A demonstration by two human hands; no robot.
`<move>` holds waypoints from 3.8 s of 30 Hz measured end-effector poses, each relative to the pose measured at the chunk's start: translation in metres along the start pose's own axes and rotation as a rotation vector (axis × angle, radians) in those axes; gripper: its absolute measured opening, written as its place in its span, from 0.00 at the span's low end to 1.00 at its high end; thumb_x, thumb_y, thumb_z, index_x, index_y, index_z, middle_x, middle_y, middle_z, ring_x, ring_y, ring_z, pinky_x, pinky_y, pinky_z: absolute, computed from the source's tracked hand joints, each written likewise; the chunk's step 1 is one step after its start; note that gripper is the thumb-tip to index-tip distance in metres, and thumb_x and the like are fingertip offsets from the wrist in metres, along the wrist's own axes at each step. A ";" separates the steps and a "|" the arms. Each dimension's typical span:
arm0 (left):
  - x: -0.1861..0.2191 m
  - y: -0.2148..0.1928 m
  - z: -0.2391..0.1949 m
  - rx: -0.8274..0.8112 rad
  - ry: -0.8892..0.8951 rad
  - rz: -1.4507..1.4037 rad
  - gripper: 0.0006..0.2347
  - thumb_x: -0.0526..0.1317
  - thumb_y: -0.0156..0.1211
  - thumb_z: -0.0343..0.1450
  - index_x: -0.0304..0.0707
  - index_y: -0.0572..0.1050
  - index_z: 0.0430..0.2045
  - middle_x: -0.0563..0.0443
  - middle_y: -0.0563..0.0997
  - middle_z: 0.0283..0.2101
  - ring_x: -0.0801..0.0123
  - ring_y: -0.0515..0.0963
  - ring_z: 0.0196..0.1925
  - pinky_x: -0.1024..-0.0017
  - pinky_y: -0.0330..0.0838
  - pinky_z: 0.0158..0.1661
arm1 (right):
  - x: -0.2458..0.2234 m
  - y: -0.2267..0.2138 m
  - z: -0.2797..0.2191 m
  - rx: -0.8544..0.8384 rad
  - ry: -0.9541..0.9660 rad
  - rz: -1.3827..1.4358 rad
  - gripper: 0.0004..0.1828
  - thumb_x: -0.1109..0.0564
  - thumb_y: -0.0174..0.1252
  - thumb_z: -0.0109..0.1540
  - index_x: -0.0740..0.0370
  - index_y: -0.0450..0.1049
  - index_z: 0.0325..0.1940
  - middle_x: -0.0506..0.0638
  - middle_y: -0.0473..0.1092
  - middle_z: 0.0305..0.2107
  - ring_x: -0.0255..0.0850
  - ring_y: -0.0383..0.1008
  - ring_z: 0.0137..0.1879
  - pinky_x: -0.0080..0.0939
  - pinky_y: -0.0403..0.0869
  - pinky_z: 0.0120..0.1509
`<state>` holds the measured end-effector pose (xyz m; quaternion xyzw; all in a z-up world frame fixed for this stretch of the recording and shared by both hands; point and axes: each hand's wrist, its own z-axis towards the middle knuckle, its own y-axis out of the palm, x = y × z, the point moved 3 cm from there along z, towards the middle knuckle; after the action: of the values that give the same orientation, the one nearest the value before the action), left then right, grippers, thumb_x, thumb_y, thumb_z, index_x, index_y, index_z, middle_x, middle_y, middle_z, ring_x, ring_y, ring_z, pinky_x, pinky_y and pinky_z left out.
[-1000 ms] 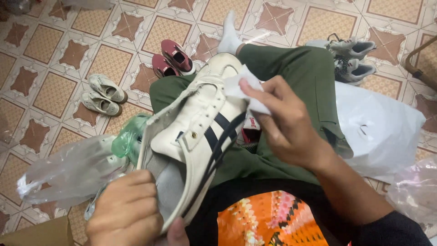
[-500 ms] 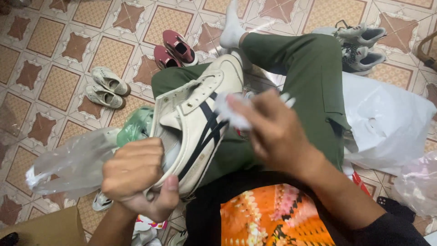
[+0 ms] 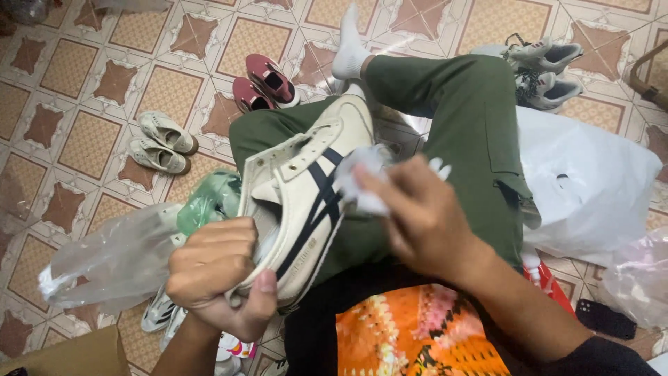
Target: The person sits on the floor and wipes a red and blue running shoe with a white cloth, focusing on the upper and heel. They then pick up a white sneaker with black stripes and wipe its upper surface. Several other shoes are visible on the floor nearby.
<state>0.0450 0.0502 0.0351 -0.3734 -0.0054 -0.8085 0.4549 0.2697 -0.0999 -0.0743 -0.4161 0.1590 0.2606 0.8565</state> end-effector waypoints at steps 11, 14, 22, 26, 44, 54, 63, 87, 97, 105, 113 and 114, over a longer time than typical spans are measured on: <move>-0.029 0.008 -0.023 0.110 -0.092 0.113 0.18 0.32 0.56 0.68 0.49 0.54 0.09 0.60 0.51 0.12 0.73 0.49 0.16 0.67 0.49 0.25 | -0.037 0.009 0.002 -0.106 0.298 0.725 0.24 0.60 0.55 0.87 0.58 0.75 0.89 0.52 0.69 0.50 0.45 0.71 0.56 0.43 0.74 0.70; -0.012 0.016 0.000 0.067 -0.114 0.131 0.21 0.29 0.56 0.73 0.39 0.48 0.16 0.51 0.47 0.20 0.63 0.43 0.22 0.61 0.42 0.30 | -0.023 0.011 -0.019 -0.122 0.860 1.287 0.31 0.40 0.59 0.81 0.74 0.88 0.66 0.61 0.82 0.64 0.48 0.87 0.61 0.49 0.94 0.61; -0.020 0.017 -0.009 0.104 -0.121 0.149 0.22 0.31 0.56 0.76 0.39 0.50 0.14 0.51 0.47 0.20 0.65 0.44 0.22 0.61 0.42 0.29 | -0.006 0.002 -0.013 0.189 0.926 2.072 0.24 0.51 0.50 0.89 0.76 0.76 0.76 0.50 0.72 0.41 0.35 0.66 0.41 0.43 0.66 0.47; -0.019 0.015 -0.011 0.106 -0.129 0.146 0.22 0.30 0.56 0.76 0.38 0.50 0.15 0.51 0.47 0.20 0.64 0.44 0.23 0.61 0.43 0.30 | 0.016 0.008 -0.028 0.170 0.906 1.735 0.31 0.45 0.54 0.87 0.81 0.78 0.74 0.56 0.78 0.42 0.39 0.72 0.40 0.42 0.76 0.49; -0.019 0.020 -0.019 0.151 -0.269 -0.015 0.22 0.31 0.58 0.76 0.39 0.52 0.15 0.53 0.48 0.21 0.64 0.46 0.22 0.61 0.44 0.30 | -0.024 0.017 -0.017 -0.150 -0.087 0.154 0.39 0.66 0.63 0.81 0.41 0.67 0.95 0.49 0.72 0.42 0.45 0.65 0.46 0.51 0.65 0.49; -0.018 0.020 -0.017 0.161 -0.270 -0.103 0.22 0.31 0.56 0.77 0.40 0.51 0.15 0.54 0.49 0.19 0.66 0.46 0.21 0.62 0.44 0.29 | -0.021 0.007 -0.017 -0.208 -0.051 0.196 0.35 0.67 0.54 0.82 0.46 0.71 0.93 0.54 0.69 0.44 0.52 0.63 0.45 0.58 0.67 0.51; -0.011 0.022 -0.029 0.134 -0.305 -0.095 0.23 0.38 0.54 0.79 0.37 0.55 0.12 0.52 0.51 0.18 0.66 0.47 0.20 0.57 0.42 0.30 | -0.039 0.001 -0.003 -0.156 -0.001 0.220 0.26 0.63 0.57 0.82 0.52 0.79 0.84 0.61 0.77 0.50 0.60 0.74 0.48 0.61 0.76 0.55; -0.003 0.018 -0.018 0.148 -0.473 -0.218 0.16 0.38 0.48 0.70 0.45 0.47 0.15 0.56 0.44 0.19 0.71 0.42 0.20 0.62 0.44 0.27 | 0.037 -0.012 -0.057 -0.079 0.137 0.015 0.40 0.76 0.56 0.76 0.51 0.77 0.91 0.56 0.65 0.45 0.55 0.66 0.49 0.55 0.67 0.52; -0.017 0.017 -0.041 0.168 -0.397 -0.204 0.18 0.37 0.54 0.72 0.46 0.55 0.12 0.60 0.48 0.16 0.72 0.45 0.21 0.64 0.43 0.29 | 0.007 -0.005 -0.052 -0.094 0.104 0.135 0.32 0.72 0.57 0.80 0.56 0.77 0.89 0.56 0.66 0.42 0.53 0.65 0.47 0.54 0.66 0.51; -0.016 0.031 -0.026 0.168 -0.280 -0.122 0.23 0.35 0.55 0.77 0.42 0.52 0.12 0.56 0.47 0.17 0.69 0.44 0.19 0.60 0.40 0.28 | -0.018 -0.001 -0.047 -0.188 0.085 0.293 0.30 0.69 0.49 0.80 0.61 0.78 0.85 0.58 0.66 0.42 0.55 0.64 0.45 0.56 0.65 0.53; -0.014 0.031 -0.020 0.150 -0.272 -0.133 0.22 0.30 0.57 0.78 0.39 0.50 0.16 0.51 0.48 0.20 0.62 0.44 0.22 0.58 0.44 0.30 | -0.035 0.000 -0.049 -0.176 0.049 0.339 0.23 0.64 0.53 0.82 0.63 0.81 0.80 0.52 0.63 0.41 0.50 0.63 0.42 0.53 0.64 0.53; -0.014 0.029 -0.021 0.159 -0.277 -0.129 0.22 0.30 0.57 0.78 0.39 0.50 0.16 0.51 0.48 0.20 0.62 0.44 0.22 0.58 0.44 0.30 | -0.038 0.002 -0.046 -0.185 0.045 0.344 0.23 0.64 0.53 0.82 0.63 0.81 0.80 0.52 0.63 0.41 0.50 0.63 0.42 0.53 0.64 0.53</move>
<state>0.0577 0.0359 0.0019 -0.4431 -0.1559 -0.7737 0.4252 0.2353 -0.1474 -0.0842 -0.4656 0.2223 0.4074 0.7535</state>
